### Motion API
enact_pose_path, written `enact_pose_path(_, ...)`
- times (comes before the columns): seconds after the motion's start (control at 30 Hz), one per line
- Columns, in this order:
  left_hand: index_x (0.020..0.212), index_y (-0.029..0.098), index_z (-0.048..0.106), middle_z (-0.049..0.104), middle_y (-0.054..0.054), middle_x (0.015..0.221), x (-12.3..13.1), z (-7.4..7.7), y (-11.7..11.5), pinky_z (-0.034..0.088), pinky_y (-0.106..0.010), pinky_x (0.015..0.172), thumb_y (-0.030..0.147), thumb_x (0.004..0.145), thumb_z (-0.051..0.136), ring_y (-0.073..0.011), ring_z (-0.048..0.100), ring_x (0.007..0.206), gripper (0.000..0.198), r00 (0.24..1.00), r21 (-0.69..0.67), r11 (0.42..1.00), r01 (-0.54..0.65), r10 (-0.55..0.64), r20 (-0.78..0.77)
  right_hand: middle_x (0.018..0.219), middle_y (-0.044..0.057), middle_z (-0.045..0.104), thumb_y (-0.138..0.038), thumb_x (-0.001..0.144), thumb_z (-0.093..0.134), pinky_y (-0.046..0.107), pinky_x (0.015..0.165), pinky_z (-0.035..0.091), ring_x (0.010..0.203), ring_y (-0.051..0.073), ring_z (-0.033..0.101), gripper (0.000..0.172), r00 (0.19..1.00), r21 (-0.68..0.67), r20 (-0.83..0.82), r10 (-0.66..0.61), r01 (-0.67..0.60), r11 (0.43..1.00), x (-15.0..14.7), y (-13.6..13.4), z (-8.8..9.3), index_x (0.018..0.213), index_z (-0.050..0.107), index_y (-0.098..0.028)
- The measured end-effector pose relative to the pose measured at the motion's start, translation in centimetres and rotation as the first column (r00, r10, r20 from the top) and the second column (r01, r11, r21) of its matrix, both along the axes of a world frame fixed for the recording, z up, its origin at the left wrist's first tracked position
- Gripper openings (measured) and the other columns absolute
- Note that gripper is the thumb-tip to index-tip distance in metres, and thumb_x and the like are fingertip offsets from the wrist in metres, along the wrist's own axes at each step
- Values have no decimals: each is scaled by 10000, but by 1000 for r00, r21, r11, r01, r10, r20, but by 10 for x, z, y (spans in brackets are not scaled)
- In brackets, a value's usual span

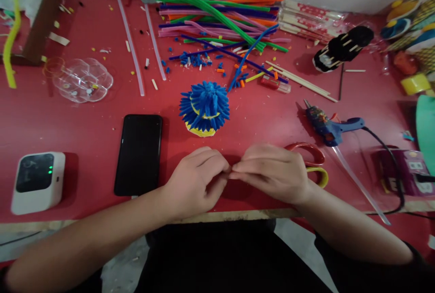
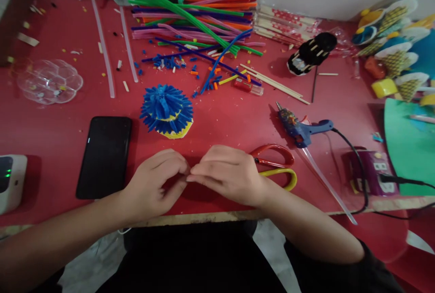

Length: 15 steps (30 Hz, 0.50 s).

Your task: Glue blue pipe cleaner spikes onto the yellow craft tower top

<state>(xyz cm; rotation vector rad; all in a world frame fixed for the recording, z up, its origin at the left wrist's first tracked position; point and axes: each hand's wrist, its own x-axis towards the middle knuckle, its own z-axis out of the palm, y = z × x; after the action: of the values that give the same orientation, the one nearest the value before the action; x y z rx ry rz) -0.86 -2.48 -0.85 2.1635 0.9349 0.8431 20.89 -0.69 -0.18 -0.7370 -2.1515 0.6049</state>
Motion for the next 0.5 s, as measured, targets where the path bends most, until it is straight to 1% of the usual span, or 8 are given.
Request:
enact_pose_path(0.07, 848, 199, 549, 660, -14, 782, -1, 0, -1, 476, -263, 652, 94, 932, 566, -148, 564, 704, 136, 999, 1, 1000, 5, -5, 44, 762, -7, 746, -263, 950, 759, 192, 619, 564, 665, 79, 676, 114, 998, -208, -69, 10, -24, 978, -1, 2, 0, 876, 731, -181)
enact_pose_path(0.13, 846, 198, 554, 658, -9, 772, -1, 1, 0, 476, -254, 649, 110, 949, 584, -139, 566, 692, 138, 995, -22, 1000, 20, -18, 98, 748, -10, 730, -299, 957, 749, 174, 602, 540, 645, 69, 660, 166, 993, -378, -115, 16, -58, 924, -2, 5, 1, 845, 733, -178)
enact_pose_path(0.2, 851, 197, 571, 662, -3, 768, 0, 4, 1, 480, -246, 647, 119, 952, 600, -131, 574, 684, 131, 988, -82, 996, 36, -23, 151, 757, 1, 730, -312, 979, 718, 179, 620, 542, 665, 75, 670, 201, 989, -471, -144, 11, -79, 879, -3, 6, 3, 835, 729, -173)
enact_pose_path(0.3, 843, 195, 609, 665, 7, 761, 1, 8, 3, 483, -238, 650, 131, 952, 622, -120, 589, 680, 127, 973, -238, 969, 62, -6, 229, 762, 9, 732, -322, 1010, 673, 176, 621, 533, 679, 77, 673, 224, 982, -550, -187, 8, -111, 828, -4, 5, 5, 852, 713, -168)
enact_pose_path(0.37, 833, 191, 624, 651, 16, 747, 3, 9, 4, 477, -230, 640, 152, 959, 636, -108, 578, 665, 132, 951, -381, 919, 96, 29, 308, 751, 4, 715, -343, 1014, 664, 167, 586, 512, 647, 70, 647, 240, 977, -581, -215, -10, -120, 805, -6, 3, 5, 854, 700, -168)
enact_pose_path(0.4, 830, 189, 627, 643, 18, 741, 3, 10, 4, 476, -228, 632, 180, 967, 646, -105, 571, 658, 138, 933, -459, 880, 125, 54, 356, 747, 4, 706, -354, 1014, 663, 168, 574, 509, 637, 71, 638, 249, 973, -580, -229, -23, -118, 806, -7, 2, 5, 853, 694, -168)
enact_pose_path(0.43, 826, 188, 627, 637, 19, 735, 3, 10, 5, 478, -229, 626, 226, 975, 661, -104, 566, 653, 158, 912, -534, 831, 159, 84, 402, 745, 5, 700, -360, 1015, 661, 173, 568, 512, 634, 75, 637, 251, 969, -567, -245, -39, -111, 816, -7, 0, 4, 854, 689, -169)
enact_pose_path(0.5, 813, 186, 625, 636, 12, 726, 4, 11, 6, 493, -238, 624, 359, 975, 703, -107, 570, 648, 250, 865, -646, 725, 237, 145, 481, 747, 7, 695, -342, 1016, 658, 187, 562, 523, 633, 85, 642, 227, 961, -502, -268, -64, -83, 861, -9, -2, 4, 865, 685, -176)
